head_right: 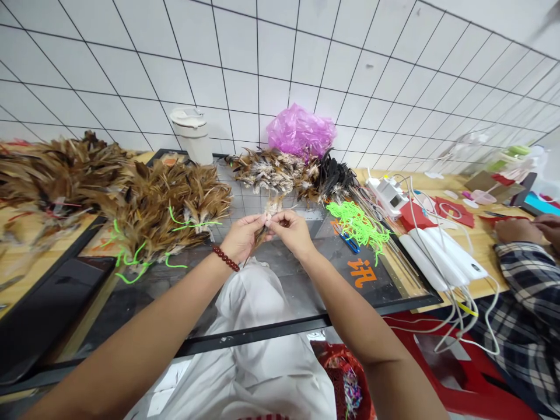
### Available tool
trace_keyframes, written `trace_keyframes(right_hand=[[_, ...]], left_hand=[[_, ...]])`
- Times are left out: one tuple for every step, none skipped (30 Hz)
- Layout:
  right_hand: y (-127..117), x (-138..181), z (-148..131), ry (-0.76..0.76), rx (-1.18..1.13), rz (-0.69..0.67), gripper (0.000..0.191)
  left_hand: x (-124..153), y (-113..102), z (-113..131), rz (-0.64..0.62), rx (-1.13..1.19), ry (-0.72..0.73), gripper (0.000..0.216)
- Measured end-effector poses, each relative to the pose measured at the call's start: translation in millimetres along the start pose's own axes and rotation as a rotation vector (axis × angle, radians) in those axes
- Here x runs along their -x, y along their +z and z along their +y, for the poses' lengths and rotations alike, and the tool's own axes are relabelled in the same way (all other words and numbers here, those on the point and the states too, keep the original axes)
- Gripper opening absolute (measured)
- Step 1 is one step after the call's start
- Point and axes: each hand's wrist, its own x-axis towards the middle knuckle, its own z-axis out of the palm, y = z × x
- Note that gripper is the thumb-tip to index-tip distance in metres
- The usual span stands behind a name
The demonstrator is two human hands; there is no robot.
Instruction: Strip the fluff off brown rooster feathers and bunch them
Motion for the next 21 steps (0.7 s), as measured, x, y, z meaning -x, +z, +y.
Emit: trace_keyframes(right_hand=[[0.6, 0.3, 0.3, 0.02, -0.006, -0.005, 0.031], [1.0, 0.6, 0.2, 0.032, -0.012, -0.002, 0.031], [1.2, 0.9, -0.1, 0.032, -0.017, 0.011, 0.032], [1.0, 1.1, -0.5, 0.025, -0.023, 0.028, 0.032], [0.7, 1.2, -0.9, 0.019, -0.03, 0.043, 0.033], [0.1, 1.1, -1.3, 0.015, -0.04, 0.052, 0.034], [-0.7, 0.8, -1.5, 0.013, -0.048, 0.053, 0.034], [-1.6, 0.4, -1.5, 0.012, -0.054, 0.049, 0.033], [-2.6, -0.2, -1.3, 0.01, -0.055, 0.044, 0.031], [-3.7, -0.9, -0.8, 0.002, -0.051, 0.044, 0.028], [-4.8, -1.7, 0.0, -0.01, -0.042, 0.047, 0.026], [-6.1, -2.5, 1.0, -0.024, -0.032, 0.048, 0.024], [-7.4, -3.2, 2.0, -0.039, -0.02, 0.045, 0.022], [-8.8, -3.8, 3.1, -0.058, -0.002, 0.043, 0.021], [-10.1, -4.3, 4.1, -0.083, 0.025, 0.047, 0.02], [-11.4, -4.6, 4.9, -0.115, 0.064, 0.052, 0.019], [-12.4, -4.8, 5.4, -0.15, 0.111, 0.058, 0.018], [-13.2, -4.7, 5.5, -0.18, 0.156, 0.064, 0.017], [-13.6, -4.6, 5.2, -0.199, 0.183, 0.067, 0.017], [-13.6, -4.3, 4.5, -0.2, 0.184, 0.058, 0.018], [-13.3, -3.9, 3.5, -0.186, 0.164, 0.039, 0.02]], left_hand=[[0.0, 0.1, -0.4, 0.001, -0.008, 0.007, 0.011], [0.1, 0.1, -0.6, -0.004, -0.017, 0.009, 0.012], [0.2, 0.1, -0.7, -0.01, -0.025, 0.008, 0.014], [0.3, -0.1, -0.6, -0.013, -0.033, 0.008, 0.014], [0.4, -0.3, -0.5, -0.015, -0.045, 0.01, 0.014], [0.4, -0.5, -0.3, -0.017, -0.06, 0.015, 0.013], [0.4, -0.9, -0.2, -0.019, -0.074, 0.024, 0.012], [0.3, -1.3, -0.1, -0.022, -0.085, 0.034, 0.012], [0.2, -1.7, -0.1, -0.024, -0.094, 0.042, 0.012], [0.0, -2.2, -0.2, -0.026, -0.101, 0.043, 0.013], [0.0, -2.8, -0.2, -0.028, -0.107, 0.041, 0.015], [0.0, -3.3, -0.3, -0.032, -0.114, 0.037, 0.016], [0.1, -3.7, -0.3, -0.041, -0.126, 0.031, 0.019], [0.3, -4.0, -0.3, -0.054, -0.142, 0.025, 0.021], [0.6, -4.2, -0.3, -0.068, -0.161, 0.021, 0.023], [0.9, -4.3, -0.3, -0.083, -0.182, 0.02, 0.025], [1.1, -4.3, -0.3, -0.098, -0.203, 0.02, 0.026], [1.3, -4.4, -0.3, -0.11, -0.222, 0.02, 0.027], [1.4, -4.6, -0.2, -0.118, -0.236, 0.022, 0.028], [1.4, -4.9, 0.0, -0.122, -0.244, 0.023, 0.028], [1.2, -5.3, 0.2, -0.127, -0.247, 0.021, 0.028]])
